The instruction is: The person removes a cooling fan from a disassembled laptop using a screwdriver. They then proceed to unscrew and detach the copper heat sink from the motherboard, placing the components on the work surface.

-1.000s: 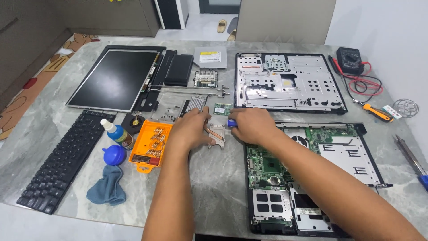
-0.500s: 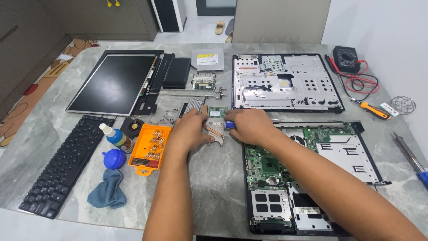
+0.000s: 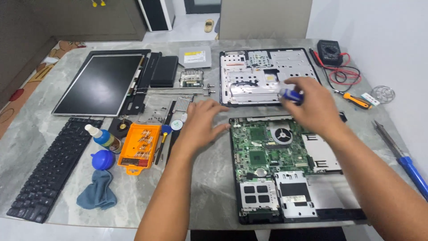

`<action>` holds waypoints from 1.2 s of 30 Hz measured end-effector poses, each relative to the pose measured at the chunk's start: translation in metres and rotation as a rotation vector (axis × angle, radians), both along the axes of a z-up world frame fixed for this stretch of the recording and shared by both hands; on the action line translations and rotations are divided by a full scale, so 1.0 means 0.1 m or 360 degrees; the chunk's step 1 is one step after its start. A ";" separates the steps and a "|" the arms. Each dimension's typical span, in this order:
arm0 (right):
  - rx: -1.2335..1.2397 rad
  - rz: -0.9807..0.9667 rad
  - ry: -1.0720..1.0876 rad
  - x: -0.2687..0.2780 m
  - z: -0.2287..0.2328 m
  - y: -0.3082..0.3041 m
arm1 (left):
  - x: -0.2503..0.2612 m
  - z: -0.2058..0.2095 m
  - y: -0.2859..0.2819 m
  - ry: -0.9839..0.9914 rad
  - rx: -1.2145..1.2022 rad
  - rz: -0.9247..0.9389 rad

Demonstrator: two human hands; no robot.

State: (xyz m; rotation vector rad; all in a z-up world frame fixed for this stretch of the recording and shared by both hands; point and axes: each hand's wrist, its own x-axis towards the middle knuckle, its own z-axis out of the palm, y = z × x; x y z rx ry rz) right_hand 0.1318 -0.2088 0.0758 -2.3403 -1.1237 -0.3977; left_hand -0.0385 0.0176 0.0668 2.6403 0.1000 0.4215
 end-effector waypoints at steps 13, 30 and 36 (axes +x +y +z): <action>-0.0359 -0.0347 0.0355 0.20 -0.31 -0.44 | 0.11 -0.10 -0.35 0.0374 -0.0090 -0.0268; -0.0173 -0.0202 0.0488 0.13 -0.29 -0.39 | 0.28 -0.36 -0.55 0.0132 0.0034 -0.0199; 0.0556 0.0199 -0.0156 0.16 -0.40 -0.40 | 0.28 -0.38 -0.52 0.0170 -0.0005 -0.0214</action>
